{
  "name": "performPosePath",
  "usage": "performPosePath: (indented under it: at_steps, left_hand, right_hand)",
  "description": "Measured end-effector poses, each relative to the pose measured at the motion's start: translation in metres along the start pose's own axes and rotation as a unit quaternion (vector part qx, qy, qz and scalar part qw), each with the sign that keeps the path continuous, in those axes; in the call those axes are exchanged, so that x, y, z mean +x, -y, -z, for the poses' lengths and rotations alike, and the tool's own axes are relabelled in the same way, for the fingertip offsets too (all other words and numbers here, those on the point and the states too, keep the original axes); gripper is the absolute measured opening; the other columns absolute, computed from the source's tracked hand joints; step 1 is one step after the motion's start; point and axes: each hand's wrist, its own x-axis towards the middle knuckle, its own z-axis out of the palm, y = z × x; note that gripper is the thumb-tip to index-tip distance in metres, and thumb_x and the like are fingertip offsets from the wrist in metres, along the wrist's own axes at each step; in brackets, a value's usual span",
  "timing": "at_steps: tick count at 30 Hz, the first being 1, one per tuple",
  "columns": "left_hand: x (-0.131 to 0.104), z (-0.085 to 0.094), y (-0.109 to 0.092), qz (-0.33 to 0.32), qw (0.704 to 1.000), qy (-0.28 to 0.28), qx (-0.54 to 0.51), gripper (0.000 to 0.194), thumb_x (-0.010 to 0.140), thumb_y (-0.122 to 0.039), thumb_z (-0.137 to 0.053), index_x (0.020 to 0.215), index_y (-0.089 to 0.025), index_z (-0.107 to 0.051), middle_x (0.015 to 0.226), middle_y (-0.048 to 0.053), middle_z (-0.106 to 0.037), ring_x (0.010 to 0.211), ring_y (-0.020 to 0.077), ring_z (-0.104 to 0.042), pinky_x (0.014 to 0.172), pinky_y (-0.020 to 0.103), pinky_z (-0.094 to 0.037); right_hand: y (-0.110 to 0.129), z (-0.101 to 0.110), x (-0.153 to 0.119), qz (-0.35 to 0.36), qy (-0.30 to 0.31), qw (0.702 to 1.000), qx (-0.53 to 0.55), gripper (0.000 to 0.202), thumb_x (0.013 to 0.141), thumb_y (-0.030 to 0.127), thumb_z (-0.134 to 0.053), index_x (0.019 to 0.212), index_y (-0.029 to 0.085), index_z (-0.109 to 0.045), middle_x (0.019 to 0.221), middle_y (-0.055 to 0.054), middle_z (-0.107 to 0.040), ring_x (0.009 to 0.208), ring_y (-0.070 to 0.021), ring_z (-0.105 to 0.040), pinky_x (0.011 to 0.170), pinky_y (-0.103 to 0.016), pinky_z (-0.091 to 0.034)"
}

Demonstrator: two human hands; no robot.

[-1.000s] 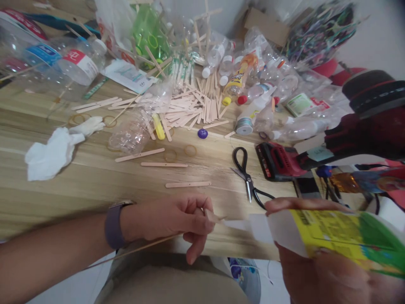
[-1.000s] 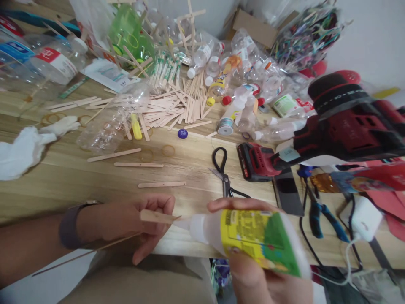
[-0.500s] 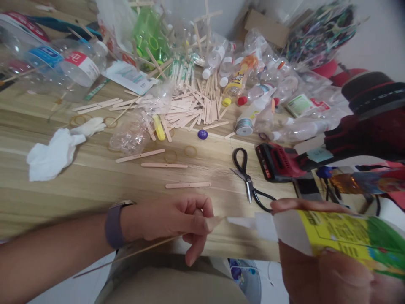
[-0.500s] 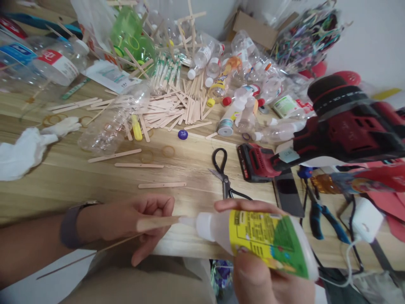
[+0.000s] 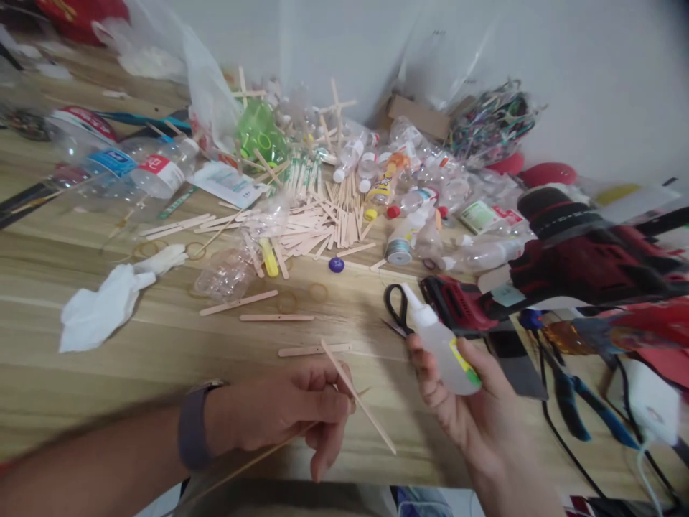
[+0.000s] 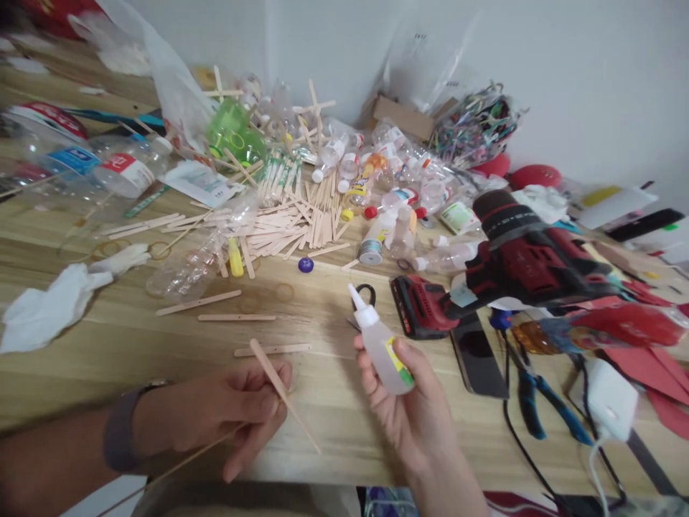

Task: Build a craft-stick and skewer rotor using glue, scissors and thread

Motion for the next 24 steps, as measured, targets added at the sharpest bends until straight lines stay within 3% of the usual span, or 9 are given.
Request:
performPosePath:
  at_steps: [2,4,6,7,8,14,18,24]
  left_hand:
    - [0.0,0.0,-0.001,-0.003,1.0,0.001,-0.004,0.041,0.078,-0.054,-0.071,0.076,-0.019,-0.05,0.045,-0.007,-0.057,0.037,0.0064,-0.043,0.042,0.023,-0.019]
    - [-0.001,-0.001,-0.002,-0.005,1.0,0.0,-0.002,0.04,0.079,-0.053,-0.07,0.077,-0.019,-0.05,0.046,-0.007,-0.058,0.038,0.0062,-0.043,0.043,0.023,-0.02]
    - [-0.001,-0.001,-0.003,-0.008,1.0,0.001,0.004,0.041,0.079,-0.053,-0.07,0.079,-0.019,-0.049,0.047,-0.007,-0.059,0.037,0.0057,-0.042,0.043,0.023,-0.02]
    - [-0.002,-0.001,-0.003,-0.009,1.0,0.002,0.009,0.041,0.079,-0.054,-0.069,0.079,-0.018,-0.049,0.047,-0.007,-0.059,0.037,0.0053,-0.041,0.043,0.023,-0.02]
    - [-0.001,-0.001,-0.003,-0.01,1.0,0.005,0.013,0.041,0.079,-0.054,-0.069,0.079,-0.018,-0.049,0.047,-0.007,-0.059,0.037,0.005,-0.04,0.043,0.023,-0.02]
    - [-0.001,0.0,-0.002,-0.018,1.0,0.002,0.011,0.041,0.079,-0.054,-0.07,0.081,-0.019,-0.051,0.047,-0.007,-0.059,0.037,0.0058,-0.041,0.044,0.024,-0.02]
    - [-0.002,0.0,-0.001,-0.024,1.0,-0.003,0.001,0.041,0.078,-0.054,-0.071,0.082,-0.018,-0.051,0.048,-0.007,-0.06,0.037,0.0054,-0.041,0.045,0.023,-0.021]
    - [-0.003,-0.001,-0.004,-0.011,1.0,-0.003,0.003,0.039,0.079,-0.053,-0.07,0.08,-0.018,-0.051,0.047,-0.007,-0.059,0.037,0.0059,-0.041,0.043,0.023,-0.021]
  right_hand:
    - [-0.004,-0.003,0.011,-0.001,0.035,0.999,-0.013,0.033,0.071,0.043,-0.078,0.091,0.019,-0.068,0.079,-0.005,-0.072,0.058,-0.0117,-0.065,0.054,-0.02,-0.057]
    - [-0.005,-0.008,0.027,0.076,0.047,0.992,-0.084,0.037,0.075,0.042,-0.075,0.104,0.023,-0.063,0.091,-0.004,-0.072,0.074,-0.0137,-0.067,0.067,-0.024,-0.058]
    - [-0.004,-0.012,0.049,0.167,0.055,0.958,-0.225,0.043,0.076,0.037,-0.074,0.114,0.025,-0.056,0.109,-0.005,-0.069,0.095,-0.0172,-0.066,0.083,-0.031,-0.055]
    - [-0.003,-0.014,0.062,0.202,0.063,0.926,-0.313,0.041,0.078,0.037,-0.071,0.115,0.025,-0.055,0.111,-0.006,-0.068,0.096,-0.0187,-0.065,0.086,-0.035,-0.054]
    - [-0.002,-0.015,0.075,0.219,0.068,0.913,-0.338,0.038,0.076,0.036,-0.072,0.109,0.023,-0.057,0.109,-0.006,-0.067,0.097,-0.0203,-0.064,0.089,-0.038,-0.052]
    - [0.001,-0.016,0.144,0.274,0.081,0.873,-0.395,0.035,0.073,0.035,-0.067,0.102,0.024,-0.053,0.099,-0.005,-0.064,0.094,-0.0234,-0.062,0.092,-0.044,-0.049]
    - [-0.006,-0.008,0.159,0.285,0.083,0.847,-0.441,0.033,0.071,0.033,-0.067,0.099,0.023,-0.053,0.093,-0.005,-0.062,0.089,-0.025,-0.062,0.088,-0.047,-0.05]
    - [-0.001,0.0,0.154,0.297,0.083,0.819,-0.483,0.034,0.076,0.036,-0.063,0.105,0.022,-0.052,0.097,-0.006,-0.064,0.091,-0.0243,-0.063,0.086,-0.044,-0.051]
